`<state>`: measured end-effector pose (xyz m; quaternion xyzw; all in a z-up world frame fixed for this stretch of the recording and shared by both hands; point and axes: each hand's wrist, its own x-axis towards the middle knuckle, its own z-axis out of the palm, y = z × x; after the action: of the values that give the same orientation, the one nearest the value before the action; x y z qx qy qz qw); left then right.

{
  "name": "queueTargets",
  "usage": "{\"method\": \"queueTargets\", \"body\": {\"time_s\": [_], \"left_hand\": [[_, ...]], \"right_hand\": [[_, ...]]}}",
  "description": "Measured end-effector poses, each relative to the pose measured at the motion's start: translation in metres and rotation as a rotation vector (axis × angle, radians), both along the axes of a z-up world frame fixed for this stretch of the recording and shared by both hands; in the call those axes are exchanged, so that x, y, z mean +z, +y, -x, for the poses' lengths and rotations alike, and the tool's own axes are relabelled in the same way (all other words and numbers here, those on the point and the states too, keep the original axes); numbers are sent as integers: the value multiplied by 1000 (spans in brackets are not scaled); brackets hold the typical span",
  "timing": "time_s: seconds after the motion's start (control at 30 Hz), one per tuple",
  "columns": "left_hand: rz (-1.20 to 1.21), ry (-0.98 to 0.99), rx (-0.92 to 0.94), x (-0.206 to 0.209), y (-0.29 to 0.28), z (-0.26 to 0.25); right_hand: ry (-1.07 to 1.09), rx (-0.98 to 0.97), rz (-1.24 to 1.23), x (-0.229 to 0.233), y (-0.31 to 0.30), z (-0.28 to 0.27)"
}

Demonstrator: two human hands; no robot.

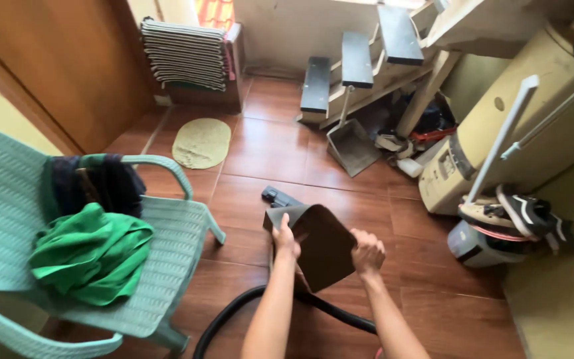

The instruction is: The recorder vacuums a rug and then a mat on the floor.

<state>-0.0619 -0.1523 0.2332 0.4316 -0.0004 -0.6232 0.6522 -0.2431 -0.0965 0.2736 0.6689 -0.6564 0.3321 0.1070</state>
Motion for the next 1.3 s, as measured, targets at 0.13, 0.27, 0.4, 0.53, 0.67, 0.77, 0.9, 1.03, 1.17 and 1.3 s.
{"method": "queueTargets", "body": {"time_s": [0.13,0.27,0.4,0.53,0.67,0.77,0.9,1.03,1.17,1.3], "left_hand": [[60,51,-186,-8,-80,31],[337,-40,-202,7,-135,75],[411,41,-407,56,-156,92],[379,-131,-451,45,-154,85],[243,-283,-523,-54,-135,66],[-152,-246,-376,-163,-101,76],[-337,-335,-483,-228,-53,82],[-471,-350,-647,-254,-22,83],[-670,-304,-443,-272,2,80],[-736,-265,-357,-295,12,64]], "right_hand": [[122,-34,40,32,-51,70],[140,-47,198,59,-102,113],[117,-81,411,85,-128,125],[123,-40,430,57,-118,128],[209,-78,233,-37,-91,125],[162,-156,-165,-127,-64,115],[-240,-350,-728,-231,-54,114],[-203,-115,-798,-280,-45,113],[-285,7,-1012,-304,-9,93],[-327,-126,-1325,-328,14,74]]}}
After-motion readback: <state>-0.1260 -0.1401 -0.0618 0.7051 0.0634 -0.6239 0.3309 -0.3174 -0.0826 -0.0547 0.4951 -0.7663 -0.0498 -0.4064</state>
